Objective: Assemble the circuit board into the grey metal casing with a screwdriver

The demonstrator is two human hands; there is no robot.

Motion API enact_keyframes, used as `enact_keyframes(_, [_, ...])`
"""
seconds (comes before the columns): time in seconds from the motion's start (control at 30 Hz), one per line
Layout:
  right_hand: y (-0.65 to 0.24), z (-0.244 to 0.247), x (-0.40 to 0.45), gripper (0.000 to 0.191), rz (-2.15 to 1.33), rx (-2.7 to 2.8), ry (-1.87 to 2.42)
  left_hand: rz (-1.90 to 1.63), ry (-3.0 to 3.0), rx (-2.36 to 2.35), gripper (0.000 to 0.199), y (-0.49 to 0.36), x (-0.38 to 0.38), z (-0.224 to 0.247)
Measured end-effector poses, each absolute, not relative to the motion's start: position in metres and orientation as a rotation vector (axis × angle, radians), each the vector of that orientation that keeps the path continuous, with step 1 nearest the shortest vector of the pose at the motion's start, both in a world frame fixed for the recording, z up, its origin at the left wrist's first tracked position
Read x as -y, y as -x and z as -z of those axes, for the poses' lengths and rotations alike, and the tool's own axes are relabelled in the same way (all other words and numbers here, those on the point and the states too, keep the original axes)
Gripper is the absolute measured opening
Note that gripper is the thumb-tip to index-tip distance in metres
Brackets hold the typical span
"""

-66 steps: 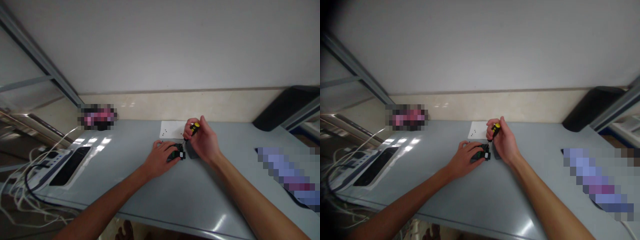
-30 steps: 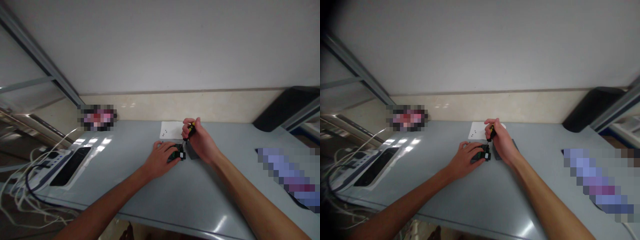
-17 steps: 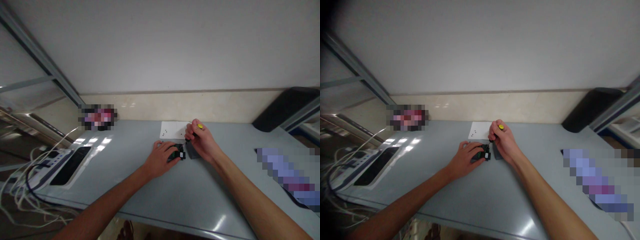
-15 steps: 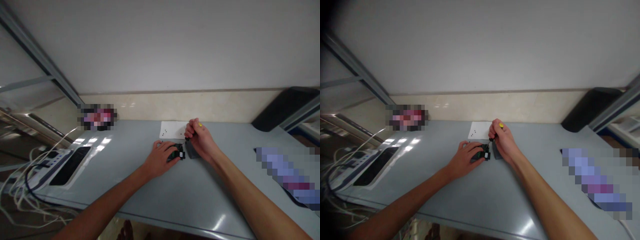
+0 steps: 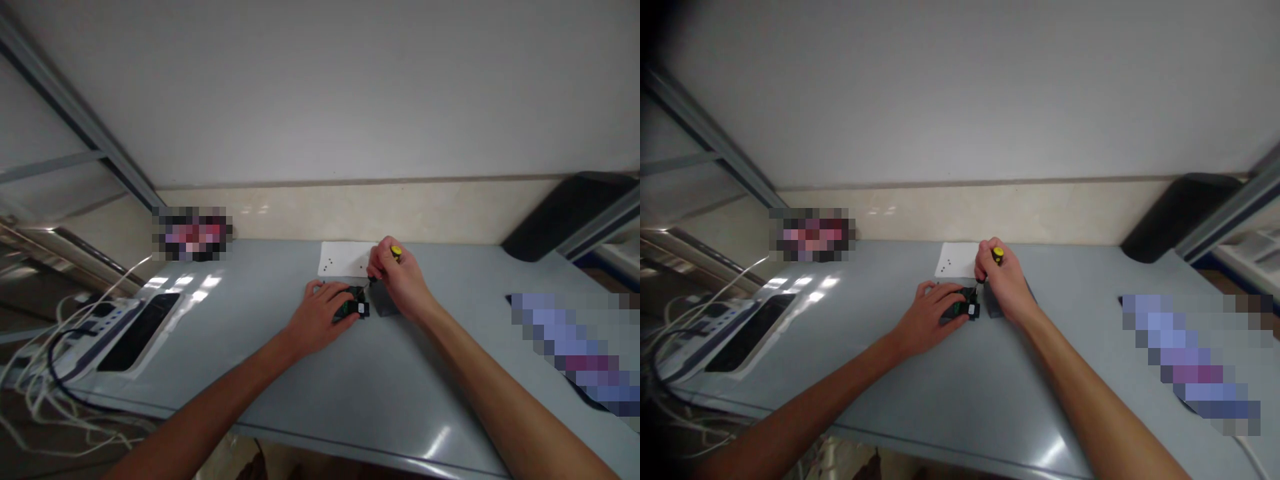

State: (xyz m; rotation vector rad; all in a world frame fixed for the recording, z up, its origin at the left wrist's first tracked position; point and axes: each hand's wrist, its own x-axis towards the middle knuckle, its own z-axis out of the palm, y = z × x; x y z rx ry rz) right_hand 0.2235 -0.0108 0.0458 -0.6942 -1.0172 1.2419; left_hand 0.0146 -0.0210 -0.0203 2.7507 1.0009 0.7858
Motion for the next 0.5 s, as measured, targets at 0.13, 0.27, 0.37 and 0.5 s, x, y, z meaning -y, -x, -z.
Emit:
enact_keyframes(0.13, [-0.2209,-0.0476,0.0110,0.042,-1.227,1.041,0.694,-0.800,-2.742,-0.997,0.026,-0.0151,0.0211,0.0199])
enact_keyframes(0.27, [-0.2241,-0.0493,0.0120,0.040,-1.236,1.004,0.700,-0.791,-2.743,-0.993,0.026,-0.0149,0.0215,0.0191])
enact_keyframes(0.37, [-0.2260,-0.0477,0.0103,0.053,-1.253,0.931,0.682,-0.781,-2.740,-1.000,0.027,-0.0147,0.0216,0.0189])
enact_keyframes(0.5, [-0.2239,-0.0469,0.0076,0.051,-1.231,0.926,0.686,-0.777,-2.743,-1.000,0.028,-0.0148,0.0214,0.0191])
